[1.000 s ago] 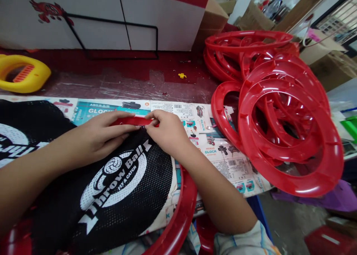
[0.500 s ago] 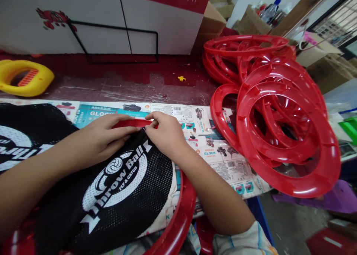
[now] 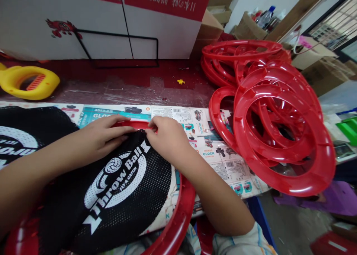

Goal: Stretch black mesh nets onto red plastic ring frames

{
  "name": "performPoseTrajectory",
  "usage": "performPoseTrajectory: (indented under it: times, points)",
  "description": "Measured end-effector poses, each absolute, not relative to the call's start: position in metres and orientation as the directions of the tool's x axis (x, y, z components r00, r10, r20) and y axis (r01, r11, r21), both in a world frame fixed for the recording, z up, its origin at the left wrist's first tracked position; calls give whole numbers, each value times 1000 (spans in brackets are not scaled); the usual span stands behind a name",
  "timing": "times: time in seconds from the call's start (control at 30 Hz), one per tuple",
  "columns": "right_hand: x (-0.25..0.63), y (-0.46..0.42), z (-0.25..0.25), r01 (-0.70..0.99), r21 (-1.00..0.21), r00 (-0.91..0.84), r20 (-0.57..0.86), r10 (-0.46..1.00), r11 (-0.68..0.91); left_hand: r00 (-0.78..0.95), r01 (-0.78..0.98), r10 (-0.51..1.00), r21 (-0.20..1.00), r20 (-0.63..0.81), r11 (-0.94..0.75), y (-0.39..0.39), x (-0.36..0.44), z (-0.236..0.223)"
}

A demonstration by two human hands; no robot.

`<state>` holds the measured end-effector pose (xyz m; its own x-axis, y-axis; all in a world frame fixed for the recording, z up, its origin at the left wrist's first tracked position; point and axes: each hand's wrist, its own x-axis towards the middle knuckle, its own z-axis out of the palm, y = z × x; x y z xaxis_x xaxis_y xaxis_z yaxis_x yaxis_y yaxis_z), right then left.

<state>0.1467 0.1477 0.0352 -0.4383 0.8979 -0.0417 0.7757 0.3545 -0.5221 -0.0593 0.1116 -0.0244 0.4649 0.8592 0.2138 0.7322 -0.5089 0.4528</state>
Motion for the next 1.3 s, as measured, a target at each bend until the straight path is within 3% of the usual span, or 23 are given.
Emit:
performPoseTrajectory:
  times: [0.13, 0.2, 0.43, 0.6, 1.3]
  points:
    - [148, 140, 43, 844, -301, -475, -38, 879, 443, 449, 721, 869, 490, 207, -490, 109, -59, -19]
    - [146, 139, 40, 841, -274, -484, 8, 875, 467, 457, 722, 866, 484, 202, -494, 109, -59, -20]
    - [143, 151, 18, 723, -535, -509, 13, 861, 436, 469, 737, 863, 453, 191, -501, 111, -61, -28]
    - [145, 157, 14, 666, -626, -500, 26, 865, 404, 427, 753, 879, 455, 210, -475, 109, -56, -24]
    - [140, 160, 12, 733, -555, -470, 7, 883, 394, 460, 776, 847, 343, 268, -530, 110, -57, -34]
